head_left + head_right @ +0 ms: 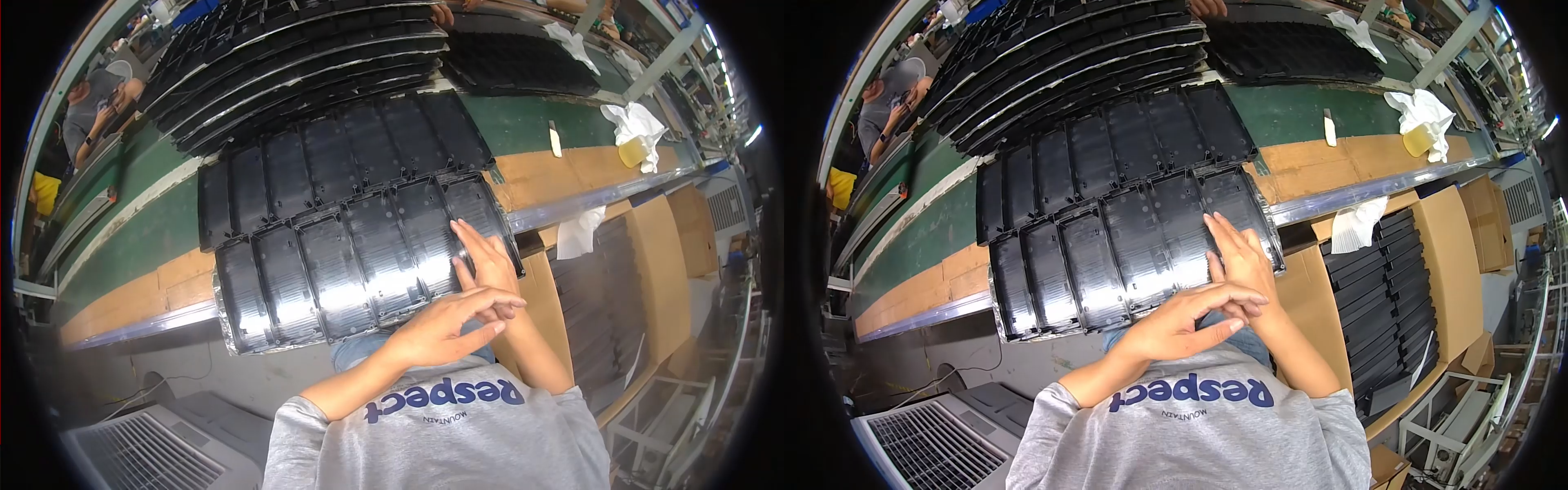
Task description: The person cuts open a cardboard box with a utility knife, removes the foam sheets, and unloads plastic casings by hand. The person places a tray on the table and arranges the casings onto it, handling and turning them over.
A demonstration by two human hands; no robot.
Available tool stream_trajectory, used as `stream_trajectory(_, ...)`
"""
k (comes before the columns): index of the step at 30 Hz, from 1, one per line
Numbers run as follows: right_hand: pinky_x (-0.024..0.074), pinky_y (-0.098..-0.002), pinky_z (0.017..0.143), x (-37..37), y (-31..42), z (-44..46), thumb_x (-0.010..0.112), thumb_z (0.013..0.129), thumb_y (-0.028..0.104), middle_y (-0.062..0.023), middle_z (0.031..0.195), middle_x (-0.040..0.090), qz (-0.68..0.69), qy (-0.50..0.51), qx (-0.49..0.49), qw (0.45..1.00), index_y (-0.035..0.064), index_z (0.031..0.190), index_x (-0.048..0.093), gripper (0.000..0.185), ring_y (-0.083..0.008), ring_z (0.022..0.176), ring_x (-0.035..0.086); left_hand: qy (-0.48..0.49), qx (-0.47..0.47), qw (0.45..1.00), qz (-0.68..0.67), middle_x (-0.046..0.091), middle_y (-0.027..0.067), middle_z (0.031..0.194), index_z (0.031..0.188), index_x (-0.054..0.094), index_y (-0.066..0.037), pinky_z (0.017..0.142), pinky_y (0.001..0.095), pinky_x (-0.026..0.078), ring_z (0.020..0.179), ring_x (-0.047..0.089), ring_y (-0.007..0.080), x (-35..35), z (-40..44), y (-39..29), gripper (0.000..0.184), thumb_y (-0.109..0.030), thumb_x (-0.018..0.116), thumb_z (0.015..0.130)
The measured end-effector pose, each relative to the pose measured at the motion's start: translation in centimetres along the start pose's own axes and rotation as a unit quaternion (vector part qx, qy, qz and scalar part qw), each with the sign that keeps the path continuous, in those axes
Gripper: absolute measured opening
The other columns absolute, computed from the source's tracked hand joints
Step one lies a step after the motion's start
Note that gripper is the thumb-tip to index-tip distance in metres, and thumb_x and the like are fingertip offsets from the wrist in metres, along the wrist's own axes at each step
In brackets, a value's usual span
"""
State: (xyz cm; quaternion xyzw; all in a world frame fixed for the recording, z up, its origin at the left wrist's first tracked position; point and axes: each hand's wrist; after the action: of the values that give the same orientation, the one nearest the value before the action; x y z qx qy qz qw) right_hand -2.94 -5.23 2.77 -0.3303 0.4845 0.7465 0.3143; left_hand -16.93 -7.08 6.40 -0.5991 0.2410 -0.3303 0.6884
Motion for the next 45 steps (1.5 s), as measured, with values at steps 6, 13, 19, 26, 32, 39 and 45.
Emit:
stream_trajectory(6,0.0459,-0.0335,0.075,0.3,0.0,0.4,0.050,0.072,-0.003,-0.0130,0.119,0.052,-0.023,0.004,0.034,0.999,0.0044,0.117,0.050,0.046,-0.0282,0.079,0.051,0.037,-0.010,0.998,0.049,0.057,0.0107,0.103,0.116,0.049,-0.003,0.078,0.0297,0.046,0.088,0.058,0.0180,-0.4,-0.4,-0.4,0.032,-0.008,0.053,0.084)
stream_trajectory(13,0.0367,-0.0384,0.084,-0.7,1.7,0.8,0.057,0.072,0.006,-0.0097,0.111,0.055,-0.070,-0.032,0.022,0.997,0.0050,0.110,0.055,0.038,-0.0268,0.093,0.047,0.050,-0.003,0.997,0.064,0.057,0.0097,0.102,0.116,0.049,-0.004,0.078,0.0308,0.046,0.089,0.058,0.0191,-0.8,-0.7,-1.3,0.034,-0.012,0.054,0.084)
stream_trajectory(19,0.0277,-0.0415,0.087,1.3,2.4,0.6,0.063,0.071,0.020,-0.0058,0.099,0.055,-0.072,0.002,-0.028,0.997,0.0069,0.097,0.061,0.029,-0.0256,0.100,0.042,0.077,0.092,0.985,0.123,0.057,0.0091,0.100,0.118,0.048,-0.006,0.078,0.0330,0.046,0.089,0.058,0.0229,-0.2,-1.2,-1.8,0.036,-0.013,0.055,0.083)
stream_trajectory(26,0.0295,-0.0392,0.083,1.8,2.5,1.0,0.065,0.068,0.022,-0.0031,0.087,0.056,-0.047,0.015,0.019,0.999,0.0081,0.076,0.061,0.016,-0.0219,0.096,0.045,0.066,0.057,0.990,0.112,0.057,0.0097,0.100,0.116,0.049,-0.005,0.078,0.0334,0.046,0.090,0.058,0.0245,-0.3,-1.4,-2.2,0.035,-0.012,0.054,0.083)
stream_trajectory(32,0.0311,-0.0396,0.082,0.5,1.9,1.3,0.062,0.069,0.018,-0.0034,0.078,0.056,-0.007,-0.040,-0.013,0.999,0.0081,0.073,0.059,0.011,-0.0225,0.084,0.050,0.062,0.043,0.991,0.109,0.058,0.0102,0.097,0.116,0.050,-0.005,0.077,0.0322,0.047,0.089,0.058,0.0229,-0.4,-1.6,-2.8,0.034,-0.010,0.054,0.083)
stream_trajectory(39,0.0406,-0.0289,0.073,-3.8,0.7,1.1,0.056,0.079,0.017,-0.0030,0.077,0.056,0.493,-0.027,0.239,0.836,0.0060,0.076,0.054,0.011,-0.0143,0.077,0.053,-0.155,0.092,0.984,0.009,0.058,0.0121,0.099,0.116,0.048,0.000,0.079,0.0303,0.044,0.090,0.057,0.0189,-1.7,-2.6,-2.5,0.032,-0.004,0.050,0.084)
stream_trajectory(45,0.0465,-0.0277,0.075,-3.9,0.3,-0.1,0.050,0.083,0.016,-0.0055,0.084,0.055,0.798,-0.009,0.283,0.532,0.0046,0.086,0.049,0.012,-0.0135,0.081,0.055,-0.460,0.083,0.862,-0.194,0.056,0.0096,0.099,0.115,0.044,0.002,0.081,0.0285,0.043,0.089,0.055,0.0162,-1.7,0.0,-2.5,0.032,-0.008,0.050,0.086)
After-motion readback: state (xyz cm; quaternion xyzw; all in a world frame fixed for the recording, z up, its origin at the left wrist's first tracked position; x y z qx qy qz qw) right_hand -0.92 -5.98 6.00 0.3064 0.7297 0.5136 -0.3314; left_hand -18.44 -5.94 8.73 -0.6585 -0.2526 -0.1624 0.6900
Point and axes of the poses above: each hand's wrist, its own z-axis towards the middle knuckle, its own x-axis out of the palm, y = z × x
